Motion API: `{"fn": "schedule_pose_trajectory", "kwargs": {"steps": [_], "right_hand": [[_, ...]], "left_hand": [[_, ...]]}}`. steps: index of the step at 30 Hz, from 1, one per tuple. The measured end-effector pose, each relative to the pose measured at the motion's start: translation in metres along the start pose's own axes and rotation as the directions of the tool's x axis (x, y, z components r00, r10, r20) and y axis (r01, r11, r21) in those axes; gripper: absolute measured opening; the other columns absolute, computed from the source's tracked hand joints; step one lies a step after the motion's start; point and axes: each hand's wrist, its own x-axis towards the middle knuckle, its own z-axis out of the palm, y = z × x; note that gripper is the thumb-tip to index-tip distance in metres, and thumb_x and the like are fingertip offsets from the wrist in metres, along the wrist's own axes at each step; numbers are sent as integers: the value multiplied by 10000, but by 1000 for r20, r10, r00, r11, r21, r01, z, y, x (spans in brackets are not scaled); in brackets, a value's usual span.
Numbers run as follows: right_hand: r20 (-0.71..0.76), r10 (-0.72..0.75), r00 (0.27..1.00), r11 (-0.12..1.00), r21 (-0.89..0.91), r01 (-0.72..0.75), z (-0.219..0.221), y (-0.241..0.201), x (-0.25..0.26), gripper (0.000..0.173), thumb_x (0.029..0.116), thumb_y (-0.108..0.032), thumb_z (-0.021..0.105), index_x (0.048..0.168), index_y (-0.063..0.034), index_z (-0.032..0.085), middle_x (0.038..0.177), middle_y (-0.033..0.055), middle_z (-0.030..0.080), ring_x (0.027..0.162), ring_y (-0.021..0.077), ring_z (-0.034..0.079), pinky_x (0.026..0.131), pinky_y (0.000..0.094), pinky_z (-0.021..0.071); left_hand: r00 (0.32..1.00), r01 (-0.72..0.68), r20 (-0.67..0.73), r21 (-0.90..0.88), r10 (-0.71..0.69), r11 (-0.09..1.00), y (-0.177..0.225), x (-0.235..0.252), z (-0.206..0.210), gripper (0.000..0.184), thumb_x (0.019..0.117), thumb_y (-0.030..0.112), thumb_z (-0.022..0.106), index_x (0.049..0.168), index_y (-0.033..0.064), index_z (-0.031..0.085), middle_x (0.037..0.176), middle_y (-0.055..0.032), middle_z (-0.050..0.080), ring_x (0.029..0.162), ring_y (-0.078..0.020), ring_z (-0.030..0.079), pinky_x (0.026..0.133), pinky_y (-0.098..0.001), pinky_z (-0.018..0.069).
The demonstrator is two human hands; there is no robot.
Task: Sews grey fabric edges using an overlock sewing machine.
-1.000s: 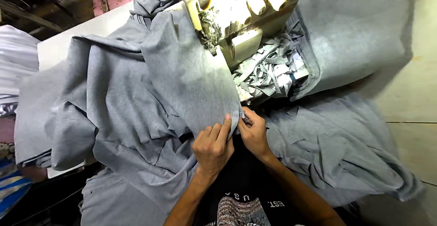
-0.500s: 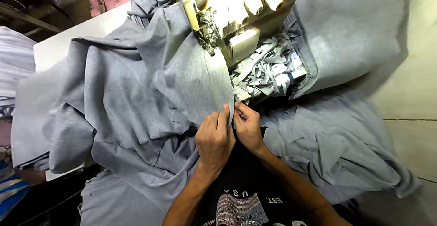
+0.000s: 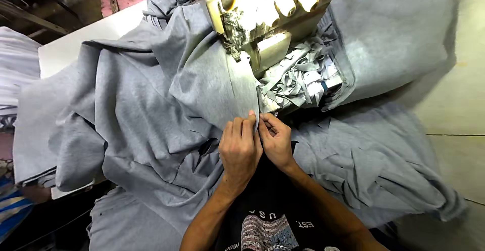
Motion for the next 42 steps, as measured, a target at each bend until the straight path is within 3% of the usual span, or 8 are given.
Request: {"fn": "schedule_pose_trajectory", "kwargs": {"steps": [17, 20, 23, 25, 29, 36, 39, 42], "right_hand": [[-58, -65, 996, 996, -66, 61, -1, 1, 20, 134, 992, -49, 622, 1079, -6, 715, 886, 21, 733, 756, 29, 679, 689, 193, 581], [-64, -138, 988, 980, -151, 127, -7, 8, 22, 131, 1000, -103, 636, 1043, -12, 719, 843, 8, 711, 707, 14, 645, 654, 180, 558], [-5, -130, 992, 976, -179, 127, -18, 13, 22, 134, 994, -131, 655, 1036, -22, 720, 870, 13, 709, 719, 30, 647, 655, 200, 566], [55, -104, 993, 975, -190, 113, -23, 16, 22, 130, 981, -144, 667, 1018, -30, 719, 871, 15, 697, 715, 37, 638, 645, 206, 558], [157, -81, 984, 965, -234, 117, -26, 13, 28, 136, 957, -186, 709, 986, -54, 709, 817, 2, 664, 650, 26, 584, 578, 181, 499], [225, -126, 966, 910, -361, 203, -19, 9, 42, 244, 929, -306, 748, 879, -81, 669, 647, -15, 533, 534, 69, 470, 483, 231, 392], [261, -177, 949, 877, -395, 272, -18, 7, 46, 390, 925, -350, 730, 667, -120, 549, 605, -16, 445, 561, 112, 438, 511, 284, 334], [328, -188, 926, 856, -407, 318, -23, 3, 45, 484, 944, -362, 698, 578, -138, 474, 555, -20, 414, 541, 129, 429, 515, 319, 331]], "left_hand": [[996, -7, 92, -164, 22, 986, 3, 27, -5, 255, 974, 139, 633, 1181, 23, 726, 973, -91, 663, 837, -183, 657, 695, -301, 569], [999, 43, 14, -244, -41, 969, -40, 7, -26, 237, 996, 203, 633, 1168, 66, 719, 1083, -100, 709, 968, -181, 681, 809, -345, 581], [972, 227, 69, 5, -226, 974, -121, -26, -53, 600, 939, 421, 702, 1342, -5, 575, 1266, -256, 621, 1184, -398, 592, 1004, -556, 483], [959, 253, 102, 122, -265, 960, -167, -50, -65, 543, 952, 438, 676, 1234, -25, 642, 1139, -275, 647, 1099, -463, 581, 991, -619, 417], [981, 163, 65, 235, -183, 958, -218, -56, -108, 281, 1039, 174, 558, 1069, -87, 659, 922, -260, 664, 818, -378, 658, 760, -514, 539], [938, 316, -23, 476, -347, 821, -350, 68, -193, 457, 1122, 343, 357, 1358, 3, 550, 1279, -275, 622, 1201, -414, 612, 1005, -594, 476], [945, 221, 75, 571, -319, 790, -349, 143, -172, 364, 1094, 206, 403, 1313, -57, 526, 1244, -347, 602, 1153, -521, 610, 925, -688, 469], [964, 84, 167, 548, -208, 832, -269, 177, -149, 333, 947, 52, 582, 1215, -140, 532, 1248, -406, 538, 1149, -608, 546, 922, -752, 424]]}}
